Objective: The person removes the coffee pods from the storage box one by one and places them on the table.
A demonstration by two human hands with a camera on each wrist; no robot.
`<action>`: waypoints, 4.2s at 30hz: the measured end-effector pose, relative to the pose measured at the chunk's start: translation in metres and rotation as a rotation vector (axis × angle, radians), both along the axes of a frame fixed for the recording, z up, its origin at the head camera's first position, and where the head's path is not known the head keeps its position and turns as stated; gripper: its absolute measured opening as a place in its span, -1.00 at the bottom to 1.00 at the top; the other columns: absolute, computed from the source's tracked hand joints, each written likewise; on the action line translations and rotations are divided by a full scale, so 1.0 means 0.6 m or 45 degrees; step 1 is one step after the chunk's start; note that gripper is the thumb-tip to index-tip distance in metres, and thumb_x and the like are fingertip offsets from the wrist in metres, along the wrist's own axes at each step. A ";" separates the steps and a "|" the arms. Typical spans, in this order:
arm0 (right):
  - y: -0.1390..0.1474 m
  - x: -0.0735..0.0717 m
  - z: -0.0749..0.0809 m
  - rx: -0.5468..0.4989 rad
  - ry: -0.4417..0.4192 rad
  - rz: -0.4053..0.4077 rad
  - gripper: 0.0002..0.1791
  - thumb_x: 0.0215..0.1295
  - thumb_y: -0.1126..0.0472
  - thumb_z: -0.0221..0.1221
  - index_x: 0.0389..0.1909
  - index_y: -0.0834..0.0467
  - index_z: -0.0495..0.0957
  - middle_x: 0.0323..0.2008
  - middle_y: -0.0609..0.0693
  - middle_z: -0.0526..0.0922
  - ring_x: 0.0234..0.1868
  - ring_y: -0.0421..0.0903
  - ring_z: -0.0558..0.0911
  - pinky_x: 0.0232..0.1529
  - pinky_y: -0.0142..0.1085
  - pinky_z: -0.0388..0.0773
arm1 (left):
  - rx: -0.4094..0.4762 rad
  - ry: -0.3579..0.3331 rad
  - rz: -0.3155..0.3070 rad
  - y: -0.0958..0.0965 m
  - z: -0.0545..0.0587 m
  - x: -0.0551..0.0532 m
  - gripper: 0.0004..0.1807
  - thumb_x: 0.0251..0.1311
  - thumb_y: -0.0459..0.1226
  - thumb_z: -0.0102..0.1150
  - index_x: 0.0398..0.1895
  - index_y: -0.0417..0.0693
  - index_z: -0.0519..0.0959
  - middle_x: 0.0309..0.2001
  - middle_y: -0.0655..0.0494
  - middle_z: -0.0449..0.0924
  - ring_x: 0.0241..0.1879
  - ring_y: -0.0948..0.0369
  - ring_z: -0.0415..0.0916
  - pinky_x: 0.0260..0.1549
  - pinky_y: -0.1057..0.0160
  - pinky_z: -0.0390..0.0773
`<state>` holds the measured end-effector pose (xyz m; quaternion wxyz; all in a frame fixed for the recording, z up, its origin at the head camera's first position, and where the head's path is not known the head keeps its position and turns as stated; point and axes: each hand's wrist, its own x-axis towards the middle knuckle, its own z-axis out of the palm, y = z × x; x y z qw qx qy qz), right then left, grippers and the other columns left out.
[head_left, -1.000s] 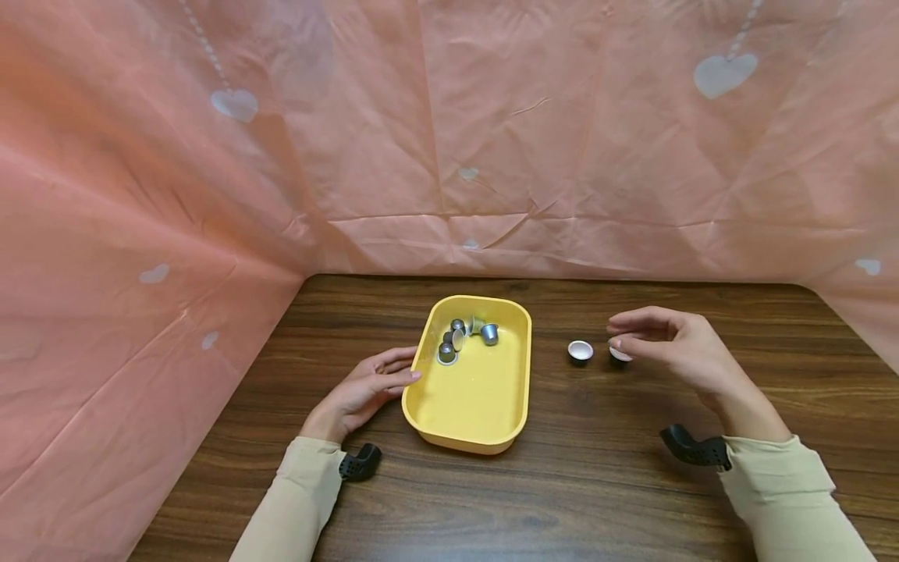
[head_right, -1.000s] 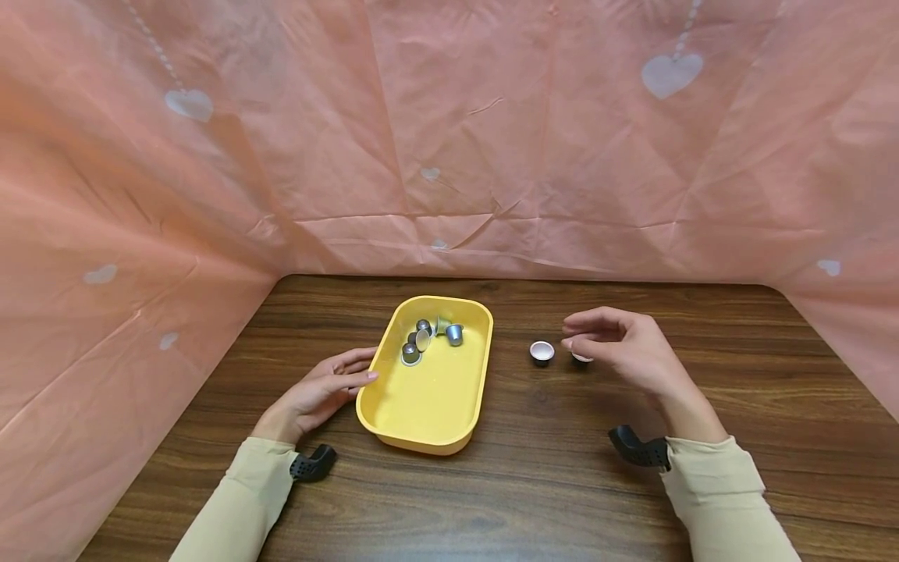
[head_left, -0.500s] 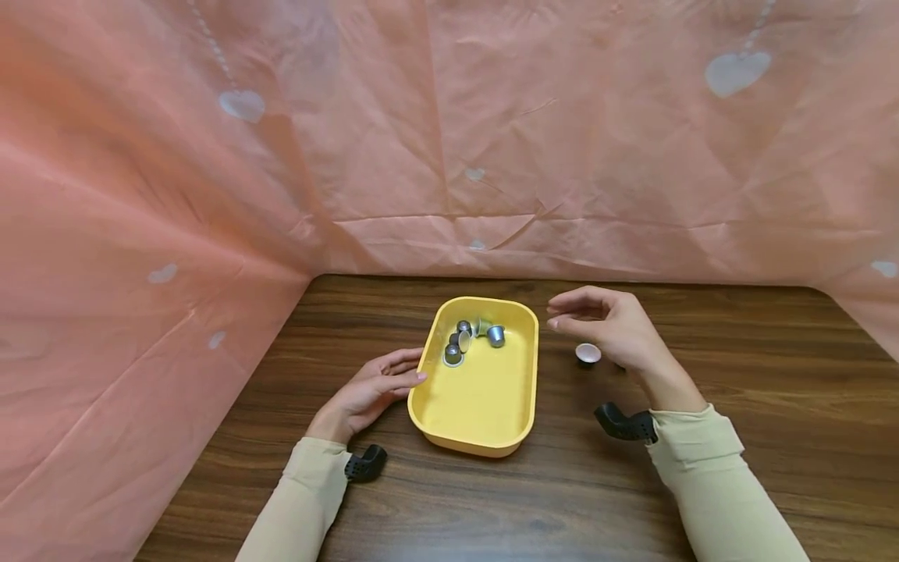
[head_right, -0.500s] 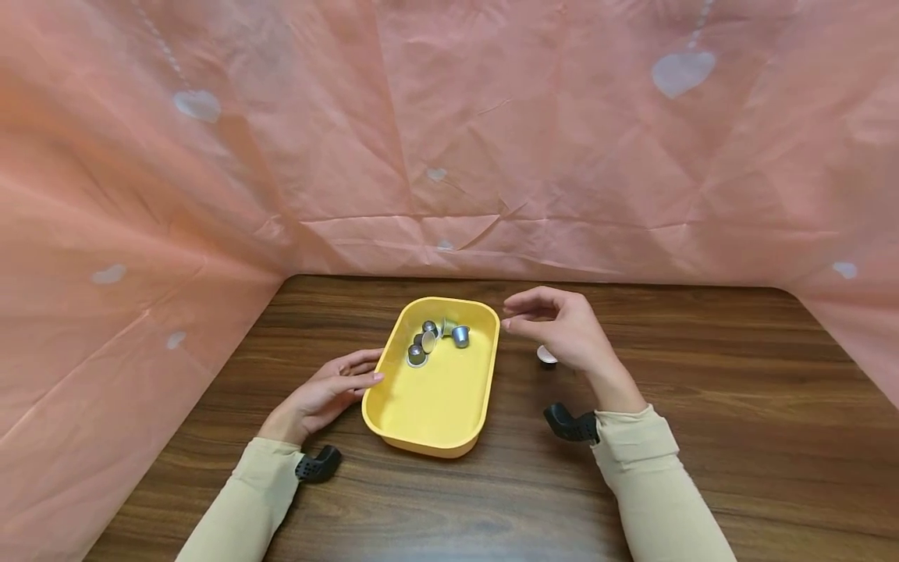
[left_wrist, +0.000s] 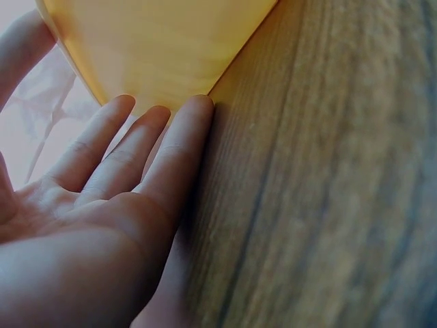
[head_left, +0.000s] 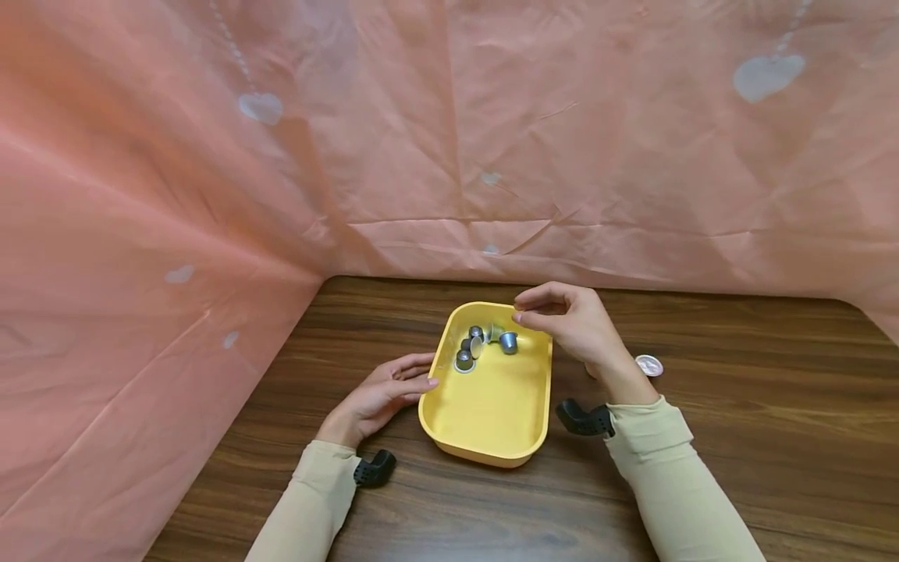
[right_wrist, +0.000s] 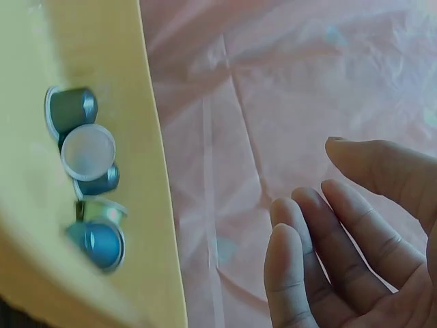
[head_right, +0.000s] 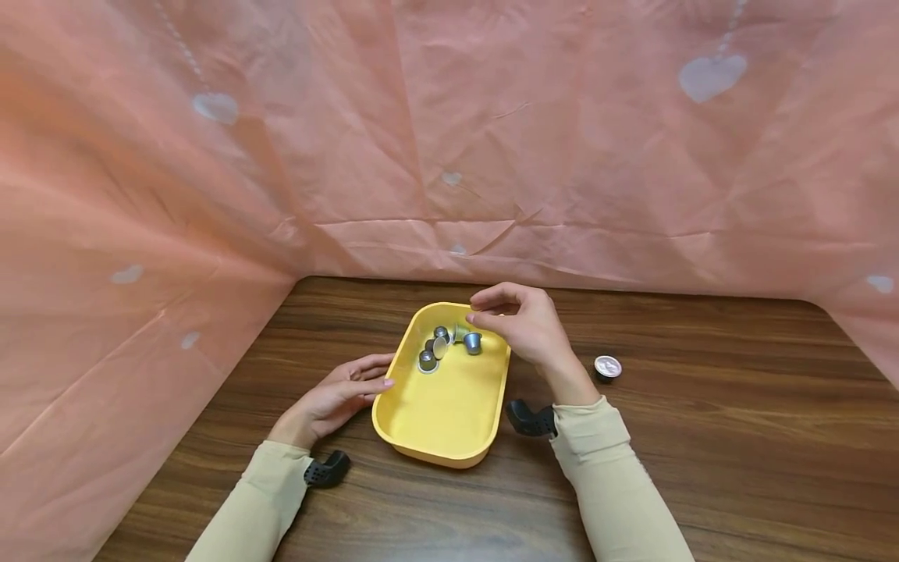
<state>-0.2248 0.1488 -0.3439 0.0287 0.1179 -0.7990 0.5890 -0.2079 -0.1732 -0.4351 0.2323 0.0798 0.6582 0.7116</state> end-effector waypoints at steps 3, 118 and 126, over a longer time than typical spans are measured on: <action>-0.012 -0.003 -0.001 -0.024 -0.004 0.001 -0.64 0.26 0.22 0.53 0.03 0.29 0.76 -0.08 0.06 0.86 -0.17 -0.28 0.78 -0.19 -0.46 0.66 | 0.009 0.001 0.000 0.003 0.000 0.001 -0.23 0.39 -0.32 0.33 0.62 -0.26 0.29 0.54 -0.32 0.39 0.19 0.20 0.63 0.12 0.32 0.67; -0.149 -0.025 -0.073 0.906 0.067 0.242 -0.82 0.45 0.09 0.35 -0.19 0.05 0.89 -0.18 -0.09 0.88 -0.15 -0.14 0.73 -0.13 -0.26 0.63 | -0.005 -0.009 -0.003 0.013 0.004 0.003 -0.26 0.43 -0.30 0.30 0.61 -0.24 0.31 0.53 -0.26 0.42 0.24 0.20 0.62 0.15 0.31 0.67; -0.148 -0.022 -0.071 0.881 0.069 0.181 -0.85 0.45 0.15 0.31 -0.19 0.05 0.85 -0.18 -0.08 0.87 -0.11 -0.07 0.75 -0.08 -0.18 0.66 | -0.006 -0.009 -0.003 0.013 0.003 0.003 -0.26 0.43 -0.30 0.31 0.62 -0.24 0.30 0.54 -0.27 0.41 0.24 0.19 0.62 0.15 0.31 0.67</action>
